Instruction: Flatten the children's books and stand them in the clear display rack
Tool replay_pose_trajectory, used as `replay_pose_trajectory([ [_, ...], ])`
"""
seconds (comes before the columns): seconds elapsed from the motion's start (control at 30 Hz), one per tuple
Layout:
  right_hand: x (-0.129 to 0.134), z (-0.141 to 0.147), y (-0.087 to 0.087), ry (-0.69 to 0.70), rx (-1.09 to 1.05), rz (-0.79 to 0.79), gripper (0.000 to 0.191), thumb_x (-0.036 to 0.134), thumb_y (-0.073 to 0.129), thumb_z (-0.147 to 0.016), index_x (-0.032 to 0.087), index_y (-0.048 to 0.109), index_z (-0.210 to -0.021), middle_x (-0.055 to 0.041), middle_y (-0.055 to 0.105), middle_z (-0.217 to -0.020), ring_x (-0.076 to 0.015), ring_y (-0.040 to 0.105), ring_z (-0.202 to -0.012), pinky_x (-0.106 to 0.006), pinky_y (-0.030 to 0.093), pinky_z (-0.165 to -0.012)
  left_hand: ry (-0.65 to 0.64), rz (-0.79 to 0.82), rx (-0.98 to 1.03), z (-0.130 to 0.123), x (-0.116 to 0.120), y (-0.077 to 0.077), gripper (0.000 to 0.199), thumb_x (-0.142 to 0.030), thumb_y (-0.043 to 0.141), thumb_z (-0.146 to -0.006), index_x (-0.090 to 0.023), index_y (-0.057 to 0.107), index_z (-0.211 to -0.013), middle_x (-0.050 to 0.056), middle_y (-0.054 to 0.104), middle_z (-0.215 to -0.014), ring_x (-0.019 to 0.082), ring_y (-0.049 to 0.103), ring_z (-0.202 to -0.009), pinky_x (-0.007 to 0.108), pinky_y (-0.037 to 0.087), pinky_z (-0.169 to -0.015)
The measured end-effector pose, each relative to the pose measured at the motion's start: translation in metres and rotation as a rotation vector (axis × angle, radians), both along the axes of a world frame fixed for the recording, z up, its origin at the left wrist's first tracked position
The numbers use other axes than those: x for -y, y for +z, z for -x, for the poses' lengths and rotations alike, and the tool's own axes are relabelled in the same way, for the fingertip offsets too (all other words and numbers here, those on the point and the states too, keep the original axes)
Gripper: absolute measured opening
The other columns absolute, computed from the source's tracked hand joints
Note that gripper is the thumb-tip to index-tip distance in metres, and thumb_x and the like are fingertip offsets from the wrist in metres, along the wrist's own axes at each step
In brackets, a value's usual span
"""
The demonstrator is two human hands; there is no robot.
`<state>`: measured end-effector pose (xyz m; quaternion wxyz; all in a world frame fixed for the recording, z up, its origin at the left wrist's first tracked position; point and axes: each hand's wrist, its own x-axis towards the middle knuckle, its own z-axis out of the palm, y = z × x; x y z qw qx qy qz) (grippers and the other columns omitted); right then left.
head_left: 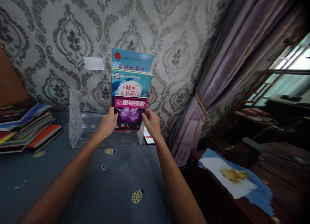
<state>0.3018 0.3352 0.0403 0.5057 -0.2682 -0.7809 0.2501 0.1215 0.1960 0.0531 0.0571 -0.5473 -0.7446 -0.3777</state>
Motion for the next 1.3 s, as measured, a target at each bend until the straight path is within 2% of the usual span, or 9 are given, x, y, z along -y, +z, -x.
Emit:
replay_pose_trajectory([
  [0.27,-0.009,0.0,-0.003,-0.03,0.021,-0.037,0.035,0.044,0.055,-0.083,0.018,0.07,-0.099,-0.011,0.077,-0.085,-0.0272,0.071,-0.073,-0.04,0.055,-0.071,0.092,0.114,0.014,-0.009,0.005,0.007,0.028,-0.026,0.035,-0.106,-0.016,0.047,-0.129,0.014,0.073,-0.1,0.028,0.072,-0.097,0.036,0.051,-0.084],
  [0.4,-0.011,0.0,-0.002,-0.024,0.045,-0.019,0.033,0.046,0.056,-0.082,0.018,0.07,-0.095,-0.0098,0.075,-0.08,-0.027,0.07,-0.066,-0.039,0.053,-0.066,0.096,0.149,0.01,-0.009,0.009,0.009,0.029,-0.028,0.035,-0.107,-0.016,0.047,-0.132,0.015,0.074,-0.103,0.028,0.073,-0.098,0.035,0.051,-0.084],
  [0.6,-0.011,-0.002,-0.001,-0.035,0.07,-0.055,0.033,0.048,0.055,-0.083,0.02,0.07,-0.095,-0.0105,0.076,-0.083,-0.0271,0.07,-0.069,-0.039,0.053,-0.068,0.071,0.154,0.007,-0.009,0.012,0.013,0.028,-0.027,0.035,-0.107,-0.016,0.047,-0.13,0.016,0.074,-0.103,0.029,0.073,-0.098,0.035,0.051,-0.082],
  [0.83,-0.008,0.0,-0.002,-0.043,0.08,-0.042,0.037,0.046,0.05,-0.086,0.019,0.07,-0.1,-0.0123,0.077,-0.09,-0.0273,0.071,-0.075,-0.038,0.054,-0.071,0.075,0.107,-0.016,-0.006,0.007,0.008,0.027,-0.025,0.036,-0.106,-0.015,0.048,-0.128,0.017,0.074,-0.104,0.03,0.073,-0.098,0.036,0.051,-0.083],
  [1.0,-0.002,0.002,-0.003,-0.054,0.07,-0.011,0.032,0.039,0.051,-0.087,0.019,0.07,-0.104,-0.0121,0.078,-0.093,-0.0277,0.074,-0.08,-0.038,0.056,-0.074,0.1,0.065,-0.064,-0.003,0.007,0.004,0.026,-0.026,0.038,-0.105,-0.015,0.05,-0.126,0.016,0.074,-0.105,0.03,0.072,-0.101,0.037,0.051,-0.084],
  [1.17,0.0,0.004,-0.005,-0.068,0.075,0.032,0.027,0.033,0.053,-0.087,0.019,0.07,-0.103,-0.0104,0.078,-0.091,-0.0264,0.074,-0.08,-0.037,0.057,-0.073,0.113,0.038,-0.104,0.005,0.009,0.0,0.026,-0.03,0.043,-0.103,-0.018,0.053,-0.124,0.013,0.074,-0.103,0.03,0.071,-0.097,0.036,0.05,-0.081],
  [1.3,-0.001,0.004,-0.006,-0.058,0.052,0.016,0.022,0.029,0.053,-0.087,0.021,0.071,-0.098,-0.0067,0.077,-0.085,-0.0248,0.074,-0.078,-0.035,0.056,-0.072,0.103,0.031,-0.128,0.012,0.009,-0.002,0.025,-0.031,0.04,-0.102,-0.02,0.059,-0.115,0.01,0.074,-0.096,0.028,0.07,-0.094,0.035,0.049,-0.08],
])
